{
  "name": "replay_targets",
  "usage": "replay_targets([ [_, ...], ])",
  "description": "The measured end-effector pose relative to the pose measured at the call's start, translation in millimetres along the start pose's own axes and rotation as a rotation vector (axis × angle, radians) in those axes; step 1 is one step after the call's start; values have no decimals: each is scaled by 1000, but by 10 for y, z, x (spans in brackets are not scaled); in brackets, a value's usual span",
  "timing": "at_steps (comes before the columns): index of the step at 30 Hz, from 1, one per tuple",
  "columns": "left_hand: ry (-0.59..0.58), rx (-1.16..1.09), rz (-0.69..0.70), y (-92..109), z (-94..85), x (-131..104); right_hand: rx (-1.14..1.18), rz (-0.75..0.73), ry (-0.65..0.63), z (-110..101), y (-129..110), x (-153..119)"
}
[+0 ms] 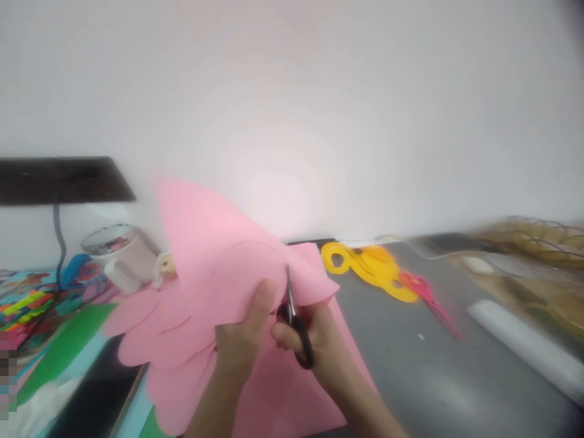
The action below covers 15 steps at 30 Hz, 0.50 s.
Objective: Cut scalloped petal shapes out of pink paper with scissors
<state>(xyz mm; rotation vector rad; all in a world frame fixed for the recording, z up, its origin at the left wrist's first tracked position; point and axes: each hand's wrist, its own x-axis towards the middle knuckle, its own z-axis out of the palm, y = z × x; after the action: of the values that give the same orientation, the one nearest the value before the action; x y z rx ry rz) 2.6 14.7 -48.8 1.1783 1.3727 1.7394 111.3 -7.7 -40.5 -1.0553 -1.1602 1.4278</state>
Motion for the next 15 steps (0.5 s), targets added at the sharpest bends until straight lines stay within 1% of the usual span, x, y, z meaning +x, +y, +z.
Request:
replay_targets([
  [3, -41, 7, -69, 79, 23, -39, -10, 12, -10, 3, 10, 4],
  [4, -36, 15, -77, 97, 25, -48, -4, 8, -19, 1, 14, 6],
  [7, -4, 65, -53, 127, 23, -66, 70, -41, -22, -8, 13, 16],
  [10, -10, 111, -43, 145, 21, -72, 100, -79, -15, -19, -13, 22],
  [15, -2, 130, -12, 169, 19, -64, 95, -61, -24, -24, -35, 18],
])
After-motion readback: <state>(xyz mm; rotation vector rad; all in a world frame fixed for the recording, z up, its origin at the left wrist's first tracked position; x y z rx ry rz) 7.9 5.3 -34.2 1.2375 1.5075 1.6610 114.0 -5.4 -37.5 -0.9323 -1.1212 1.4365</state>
